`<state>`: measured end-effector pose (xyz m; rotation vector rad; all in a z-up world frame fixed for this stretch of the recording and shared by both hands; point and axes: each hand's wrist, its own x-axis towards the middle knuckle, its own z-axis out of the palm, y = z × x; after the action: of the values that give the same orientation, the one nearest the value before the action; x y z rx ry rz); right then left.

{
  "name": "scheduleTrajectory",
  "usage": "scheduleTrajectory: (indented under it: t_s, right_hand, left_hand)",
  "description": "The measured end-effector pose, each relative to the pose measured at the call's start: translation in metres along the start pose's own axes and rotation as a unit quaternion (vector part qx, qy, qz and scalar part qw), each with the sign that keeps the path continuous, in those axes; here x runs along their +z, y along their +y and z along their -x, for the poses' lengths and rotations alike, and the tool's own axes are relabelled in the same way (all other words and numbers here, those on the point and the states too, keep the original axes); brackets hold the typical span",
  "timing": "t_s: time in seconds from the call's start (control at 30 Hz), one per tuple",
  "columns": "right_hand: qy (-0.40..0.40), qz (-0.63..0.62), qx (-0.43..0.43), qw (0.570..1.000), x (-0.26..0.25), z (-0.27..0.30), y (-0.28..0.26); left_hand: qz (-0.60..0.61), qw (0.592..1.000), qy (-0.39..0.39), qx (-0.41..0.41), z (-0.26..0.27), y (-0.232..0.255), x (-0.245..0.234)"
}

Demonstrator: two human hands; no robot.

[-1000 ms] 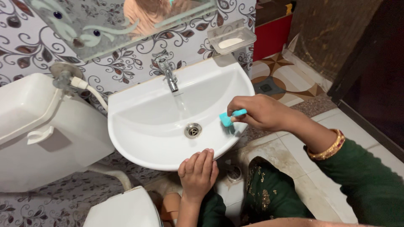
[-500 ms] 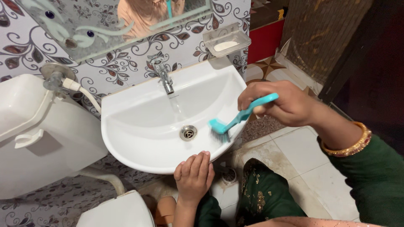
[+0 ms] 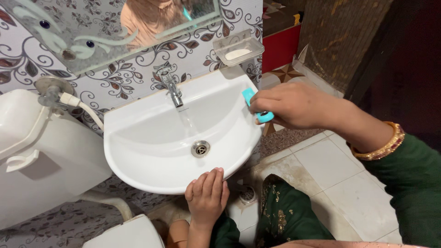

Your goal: The person cleans the sink using a brush and water, scrubbing the surface and around the drain while the water is running.

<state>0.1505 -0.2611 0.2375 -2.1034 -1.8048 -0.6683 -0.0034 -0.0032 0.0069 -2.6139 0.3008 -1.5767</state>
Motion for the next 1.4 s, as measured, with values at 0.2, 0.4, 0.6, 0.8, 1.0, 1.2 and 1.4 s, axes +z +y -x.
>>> scheduleTrajectory:
  t_s: [0.2, 0.4, 0.6, 0.8, 1.0, 1.2, 1.4]
  right_hand:
    - [-0.039, 0.076, -0.005, 0.996, 0.026, -0.009, 0.014]
    - [0.023, -0.023, -0.012, 0.999, 0.019, 0.0, 0.013]
    - [-0.001, -0.026, 0.004, 1.0, 0.028, 0.002, 0.012]
    - [-0.143, -0.221, 0.175, 0.949, 0.043, -0.006, 0.009]
    - [-0.078, -0.038, 0.114, 0.99, 0.062, -0.011, 0.012]
    - [-0.121, -0.196, 0.239, 0.943, 0.055, 0.004, 0.014]
    - [-0.116, -0.274, 0.218, 0.929, 0.07, 0.007, 0.004]
  left_hand:
    - [0.005, 1.0, -0.014, -0.007, -0.002, 0.002, -0.006]
    - [0.012, 1.0, -0.019, -0.008, -0.011, 0.004, -0.014]
    - [0.07, 0.988, -0.128, -0.058, -0.028, -0.047, -0.047]
    - [0.046, 0.982, -0.12, -0.136, -0.004, -0.132, -0.058]
    - [0.113, 0.966, -0.021, -0.23, 0.012, -0.109, -0.036]
    - [0.136, 0.965, -0.001, -0.223, 0.007, -0.108, -0.037]
    - [0.143, 0.962, 0.01, -0.233, 0.009, -0.105, -0.035]
